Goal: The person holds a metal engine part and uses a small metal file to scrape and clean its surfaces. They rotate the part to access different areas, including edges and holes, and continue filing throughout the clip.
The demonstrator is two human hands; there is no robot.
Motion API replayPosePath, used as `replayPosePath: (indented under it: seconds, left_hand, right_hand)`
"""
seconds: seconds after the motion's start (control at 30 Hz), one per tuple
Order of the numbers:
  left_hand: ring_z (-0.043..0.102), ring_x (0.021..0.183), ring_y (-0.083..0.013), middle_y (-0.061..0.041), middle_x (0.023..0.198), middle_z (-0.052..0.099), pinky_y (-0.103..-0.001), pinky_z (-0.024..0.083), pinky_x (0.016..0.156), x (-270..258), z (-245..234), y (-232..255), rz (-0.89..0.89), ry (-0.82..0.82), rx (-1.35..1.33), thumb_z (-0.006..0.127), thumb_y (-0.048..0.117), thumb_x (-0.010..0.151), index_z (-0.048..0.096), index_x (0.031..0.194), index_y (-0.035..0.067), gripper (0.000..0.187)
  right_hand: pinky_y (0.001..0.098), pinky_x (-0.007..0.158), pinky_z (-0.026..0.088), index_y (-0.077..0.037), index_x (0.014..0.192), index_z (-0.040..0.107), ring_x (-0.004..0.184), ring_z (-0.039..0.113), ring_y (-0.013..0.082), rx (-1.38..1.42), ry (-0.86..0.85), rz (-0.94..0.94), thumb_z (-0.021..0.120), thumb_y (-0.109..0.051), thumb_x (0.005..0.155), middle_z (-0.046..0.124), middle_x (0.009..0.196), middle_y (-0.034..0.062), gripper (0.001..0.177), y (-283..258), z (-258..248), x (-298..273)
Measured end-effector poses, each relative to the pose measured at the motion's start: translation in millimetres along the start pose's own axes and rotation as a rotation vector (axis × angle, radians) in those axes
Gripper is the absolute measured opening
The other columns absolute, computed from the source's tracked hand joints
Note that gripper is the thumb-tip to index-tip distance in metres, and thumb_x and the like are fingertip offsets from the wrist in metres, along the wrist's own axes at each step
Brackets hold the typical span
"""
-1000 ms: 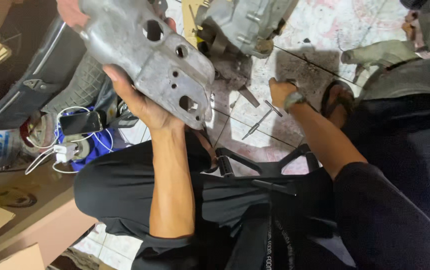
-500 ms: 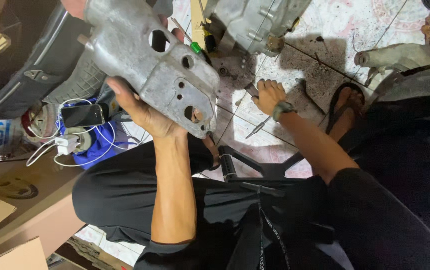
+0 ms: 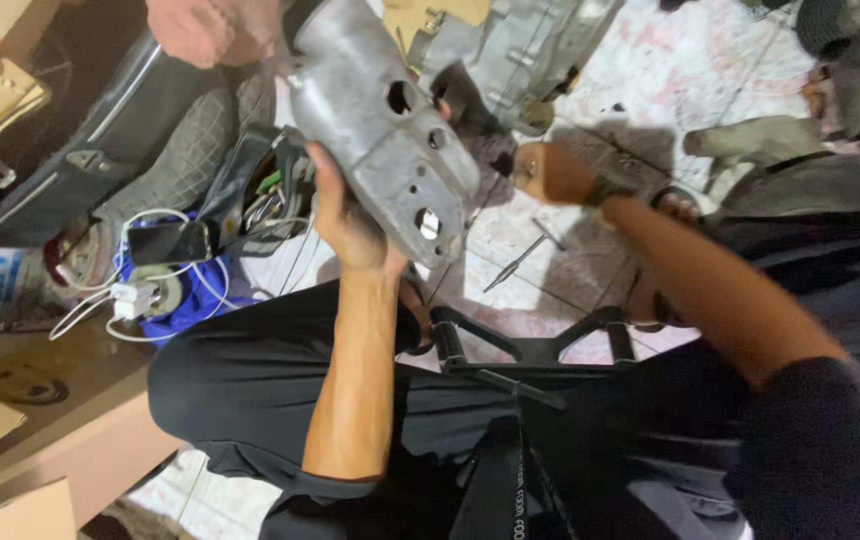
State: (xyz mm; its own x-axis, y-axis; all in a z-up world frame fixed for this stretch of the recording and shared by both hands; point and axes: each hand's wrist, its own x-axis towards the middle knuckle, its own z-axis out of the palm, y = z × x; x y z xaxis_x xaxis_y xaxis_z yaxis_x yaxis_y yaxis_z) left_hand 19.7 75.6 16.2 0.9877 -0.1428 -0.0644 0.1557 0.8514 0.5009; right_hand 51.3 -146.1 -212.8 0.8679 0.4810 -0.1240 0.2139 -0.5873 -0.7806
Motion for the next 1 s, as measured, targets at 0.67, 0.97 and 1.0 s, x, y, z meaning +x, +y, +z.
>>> replayPosePath:
  seconds: [0.67,0.97,1.0]
  left_hand:
    - [0.058,0.114,-0.0266,-0.010,0.121,0.062,-0.051,0.041,0.104,-6.1,35.0,-51.0,-0.138,0.241,0.103,0.057,0.057,0.086,0.060,0.121,0.017,0.054]
    - [0.058,0.108,-0.0325,-0.021,0.119,0.059,-0.045,0.046,0.095,-4.6,33.5,-57.3,-0.225,-0.070,0.076,0.049,0.052,0.091,0.045,0.132,-0.002,0.068]
    - [0.057,0.112,-0.0321,-0.021,0.122,0.058,-0.043,0.044,0.098,-6.4,33.4,-58.2,-0.233,-0.088,0.058,0.048,0.050,0.093,0.045,0.132,-0.003,0.066]
  right_hand:
    - [0.0285,0.055,0.054,0.006,0.097,0.061,0.054,0.062,0.0166,0.826,0.124,-0.229,0.060,0.002,0.084,0.063,0.072,0.0145,0.014,-193.5,-194.5,-101.3]
    - [0.0249,0.063,0.052,-0.003,0.096,0.060,0.073,0.062,0.0172,0.275,0.302,-0.463,0.067,-0.006,0.086,0.064,0.088,0.0089,0.013,-232.1,-181.1,-110.7]
    - [0.0278,0.055,0.048,0.001,0.093,0.060,0.070,0.060,0.0201,0.140,0.322,-0.469,0.069,-0.007,0.085,0.062,0.083,0.0111,0.015,-237.3,-180.6,-110.5]
